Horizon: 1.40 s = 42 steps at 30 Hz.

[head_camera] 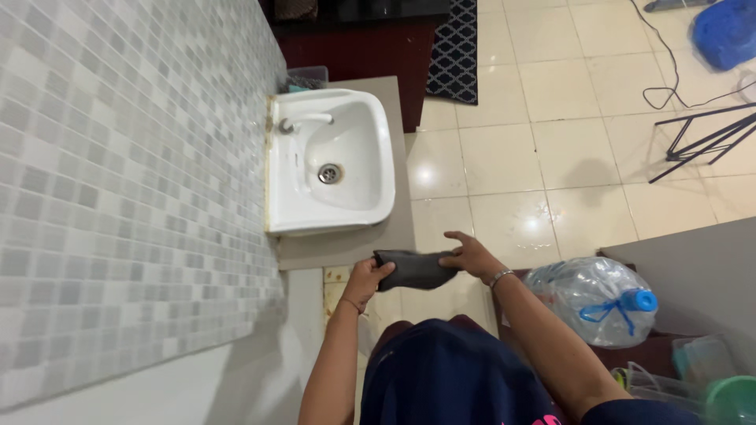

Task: The person wipes the edges and base of a small white sink using a yellow and black cloth, moving it along the sealant and the surface around the basin.

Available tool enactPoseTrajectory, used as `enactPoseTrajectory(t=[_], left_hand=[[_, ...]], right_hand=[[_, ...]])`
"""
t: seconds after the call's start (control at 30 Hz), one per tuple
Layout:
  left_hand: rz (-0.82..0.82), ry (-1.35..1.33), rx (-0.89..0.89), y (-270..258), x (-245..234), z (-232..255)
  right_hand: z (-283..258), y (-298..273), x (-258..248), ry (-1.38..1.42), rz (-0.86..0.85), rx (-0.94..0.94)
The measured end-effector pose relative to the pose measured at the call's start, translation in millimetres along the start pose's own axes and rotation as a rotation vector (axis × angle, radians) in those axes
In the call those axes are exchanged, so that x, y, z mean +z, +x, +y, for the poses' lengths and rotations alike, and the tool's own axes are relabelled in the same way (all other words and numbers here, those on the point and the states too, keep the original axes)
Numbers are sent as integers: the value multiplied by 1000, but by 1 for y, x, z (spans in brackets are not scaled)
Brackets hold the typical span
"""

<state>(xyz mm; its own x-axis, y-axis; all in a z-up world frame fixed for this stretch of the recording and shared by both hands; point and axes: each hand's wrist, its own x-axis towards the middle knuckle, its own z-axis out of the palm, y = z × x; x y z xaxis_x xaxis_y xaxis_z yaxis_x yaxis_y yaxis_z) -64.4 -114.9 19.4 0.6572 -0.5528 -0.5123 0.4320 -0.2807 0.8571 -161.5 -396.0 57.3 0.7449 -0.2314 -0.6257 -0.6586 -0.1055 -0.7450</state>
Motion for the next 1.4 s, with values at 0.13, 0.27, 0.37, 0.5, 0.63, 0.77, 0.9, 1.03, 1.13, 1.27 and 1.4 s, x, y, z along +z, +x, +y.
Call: enactPoseTrajectory(t=[0.13, 0.27, 0.37, 0.5, 0.63, 0.77, 0.9, 1.03, 1.13, 1.27, 1.4], left_hand=[[144, -138, 84, -6, 54, 6], [-53, -377, -111, -21, 95, 12], [-100, -225, -71, -35, 115, 6], [51, -220, -46, -44, 124, -5], [183, -67, 35, -51, 119, -21], [301, -109, -21, -58, 118, -45], [337, -232, 16, -57, 113, -69], [441, -219, -7, -60, 98, -71], [562, -183, -17, -64, 85, -54], [408, 88, 81, -85, 50, -31], [406, 700, 45, -97, 0, -11]], right_hand=[[35, -5, -33, 471, -57, -132], [35, -30, -60, 515, -69, -158], [29, -50, -80, 82, -159, -122], [39, -56, -81, -246, -194, -144], [65, -49, -70, 307, -227, -112], [74, -41, -56, 329, -256, -108], [84, -34, -44, 400, -323, -161], [87, -29, -26, 147, -224, -209], [73, -31, -15, -43, -216, -209], [52, -33, 13, -432, -113, -424], [32, -23, 52, -550, -52, -572]])
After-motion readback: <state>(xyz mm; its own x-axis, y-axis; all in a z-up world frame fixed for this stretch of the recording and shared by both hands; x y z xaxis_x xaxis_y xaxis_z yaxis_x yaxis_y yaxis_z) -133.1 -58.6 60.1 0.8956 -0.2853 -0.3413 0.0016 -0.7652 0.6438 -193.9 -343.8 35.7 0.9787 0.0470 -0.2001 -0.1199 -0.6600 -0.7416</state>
